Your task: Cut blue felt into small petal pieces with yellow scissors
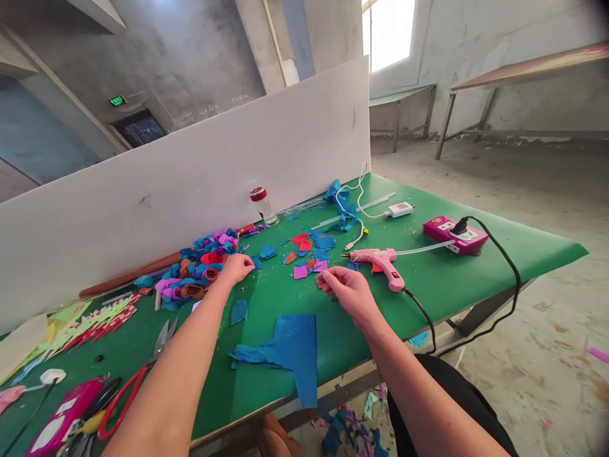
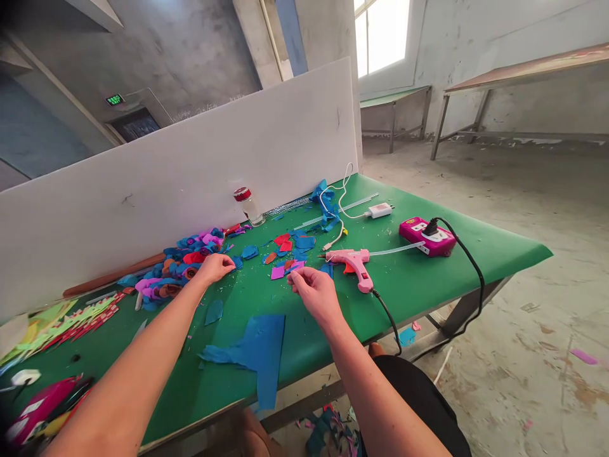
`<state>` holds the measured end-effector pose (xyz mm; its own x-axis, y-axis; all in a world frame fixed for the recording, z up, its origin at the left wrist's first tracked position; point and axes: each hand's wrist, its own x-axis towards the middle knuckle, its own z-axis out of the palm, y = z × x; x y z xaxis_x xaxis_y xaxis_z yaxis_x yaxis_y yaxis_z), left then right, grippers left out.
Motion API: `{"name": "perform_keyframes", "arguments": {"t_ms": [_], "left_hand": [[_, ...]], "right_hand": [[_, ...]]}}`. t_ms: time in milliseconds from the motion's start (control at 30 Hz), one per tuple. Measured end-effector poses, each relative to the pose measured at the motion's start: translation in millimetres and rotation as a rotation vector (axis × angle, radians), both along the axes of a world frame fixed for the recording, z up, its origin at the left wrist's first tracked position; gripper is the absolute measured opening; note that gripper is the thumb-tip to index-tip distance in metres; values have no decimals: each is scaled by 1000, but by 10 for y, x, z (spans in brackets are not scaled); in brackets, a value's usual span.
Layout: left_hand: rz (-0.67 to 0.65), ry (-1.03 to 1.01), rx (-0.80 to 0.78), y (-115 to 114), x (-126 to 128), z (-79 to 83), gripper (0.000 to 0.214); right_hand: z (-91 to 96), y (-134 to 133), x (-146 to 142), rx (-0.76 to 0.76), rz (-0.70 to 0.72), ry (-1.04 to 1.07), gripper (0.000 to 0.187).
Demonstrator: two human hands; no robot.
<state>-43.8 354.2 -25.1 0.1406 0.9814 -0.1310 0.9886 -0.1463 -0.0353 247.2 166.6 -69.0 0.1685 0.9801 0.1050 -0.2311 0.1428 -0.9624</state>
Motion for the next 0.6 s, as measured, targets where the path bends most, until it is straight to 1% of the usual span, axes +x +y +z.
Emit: {"name": "perform_keyframes", "arguments": {"t_ms": [167, 300, 367, 433, 500, 600], "left_hand": [[0, -4, 37, -37, 20, -8, 34], [19, -8, 61, -22, -54, 117, 33], [52, 3, 83, -8, -127, 196, 33], [86, 22, 87, -1, -198, 236, 33], [104, 38, 64, -2, -245, 219, 32], [118, 48, 25, -6, -263, 124, 31]], "right_hand": [[13, -9, 15, -3, 5, 6, 34], [25, -21, 36, 5, -2, 12, 33], [29, -23, 48, 8, -4, 16, 33], [30, -22, 56, 8, -6, 20, 33], [30, -18, 61, 5, -9, 23, 33], [27, -17, 64, 6, -9, 16, 33]]}}
